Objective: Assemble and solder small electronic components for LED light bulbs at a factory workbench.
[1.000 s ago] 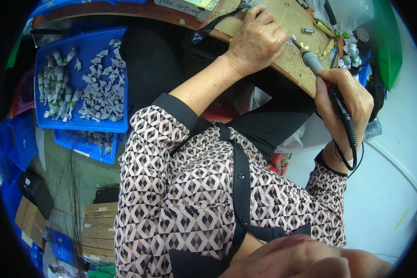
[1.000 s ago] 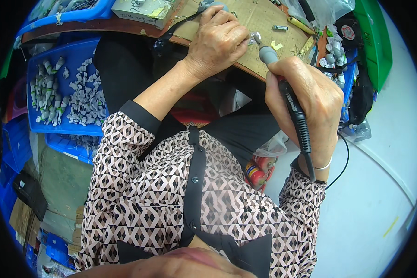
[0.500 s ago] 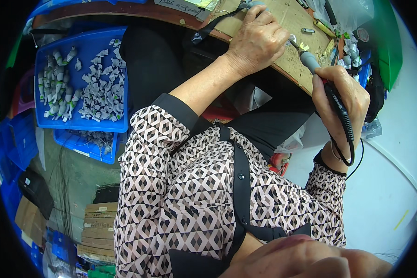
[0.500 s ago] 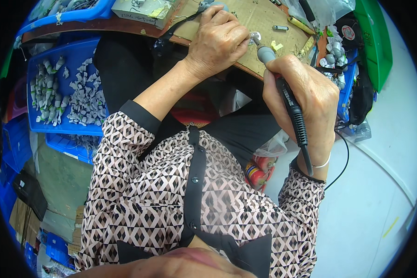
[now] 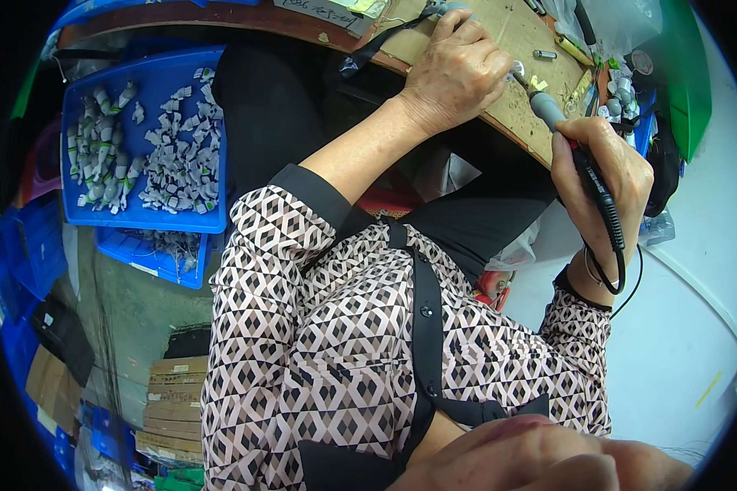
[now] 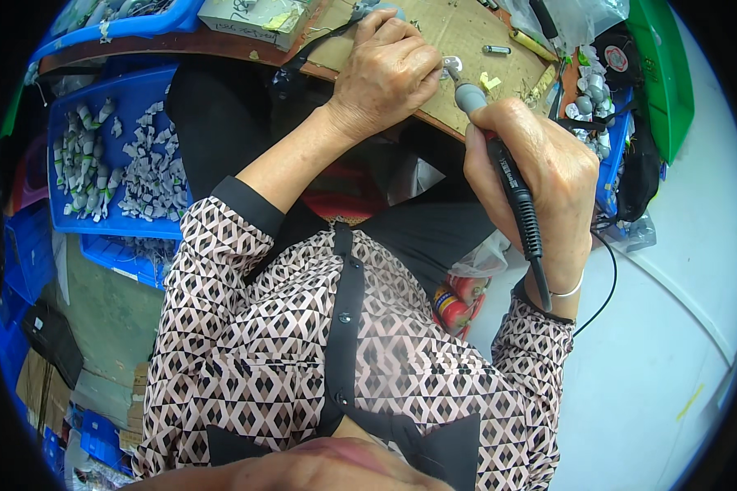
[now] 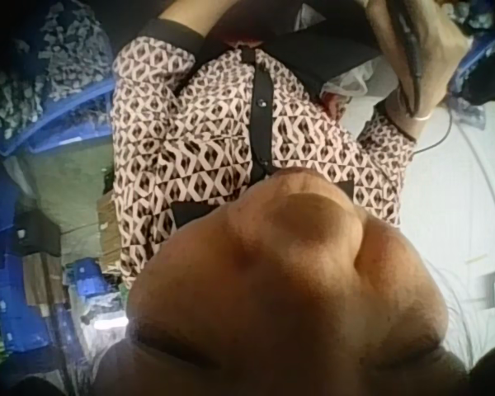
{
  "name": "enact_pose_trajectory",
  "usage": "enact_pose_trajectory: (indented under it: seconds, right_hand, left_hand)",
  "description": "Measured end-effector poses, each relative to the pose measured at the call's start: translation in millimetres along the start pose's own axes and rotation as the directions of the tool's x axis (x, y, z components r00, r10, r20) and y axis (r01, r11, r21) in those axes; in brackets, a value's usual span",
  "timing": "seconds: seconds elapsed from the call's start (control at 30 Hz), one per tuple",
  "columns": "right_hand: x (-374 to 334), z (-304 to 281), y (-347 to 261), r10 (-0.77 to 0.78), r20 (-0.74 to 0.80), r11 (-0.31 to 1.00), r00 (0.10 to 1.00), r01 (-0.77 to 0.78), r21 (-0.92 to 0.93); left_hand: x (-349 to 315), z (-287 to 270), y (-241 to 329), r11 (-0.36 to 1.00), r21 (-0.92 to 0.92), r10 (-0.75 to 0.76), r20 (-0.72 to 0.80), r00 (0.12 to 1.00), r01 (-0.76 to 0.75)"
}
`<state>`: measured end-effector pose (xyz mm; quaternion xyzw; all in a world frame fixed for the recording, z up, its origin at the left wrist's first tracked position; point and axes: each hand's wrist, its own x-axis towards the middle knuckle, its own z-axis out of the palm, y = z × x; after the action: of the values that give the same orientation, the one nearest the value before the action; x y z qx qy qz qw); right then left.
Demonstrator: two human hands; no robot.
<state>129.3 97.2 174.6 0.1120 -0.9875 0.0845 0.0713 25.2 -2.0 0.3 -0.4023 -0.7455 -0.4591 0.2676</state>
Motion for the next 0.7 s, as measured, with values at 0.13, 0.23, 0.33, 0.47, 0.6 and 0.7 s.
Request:
enact_pose_trajectory:
  seconds: [0.13, 0.23, 0.33, 0.47, 0.6, 0.7]
  right_hand:
    - [-0.3, -1.1, -0.2, -0.003, 0.009, 1.0, 1.0, 0.003, -0.025]
    - [0.2, -2.1, -1.5, -0.002, 0.004, 1.0, 1.0, 0.003, -0.022]
    - [0.7, 0.6, -0.2, 0.002, 0.005, 1.0, 1.0, -0.002, -0.015]
    - [0.8, -0.1, -1.0, 0.003, 0.01, 1.0, 1.0, -0.003, -0.019]
    - [0.6, -2.0, -1.4, -0.011, 0.007, 1.0, 1.0, 0.011, -0.007]
    - [-0.2, -1.9, -1.3, -0.004, 0.013, 1.0, 1.0, 0.004, -0.013]
  left_hand:
    - [0.6, -0.6, 0.4, 1.0, -0.01, -0.005, 0.007, 1.0, 0.005]
    - [0.3, 0.9, 0.3, 1.0, -0.018, -0.005, -0.008, 1.0, 0.005]
    - [0.0, -1.1, -0.5, 1.0, 0.0, -0.005, 0.007, 1.0, 0.005]
    - [0.2, -0.7, 0.3, 1.0, -0.012, -0.01, 0.0, 1.0, 0.01]
    - [0.5, -0.5, 0.7, 1.0, 0.008, -0.006, 0.002, 1.0, 0.006]
    - [0.7, -1.1, 0.9, 1.0, 0.015, -0.007, 0.01, 1.0, 0.007]
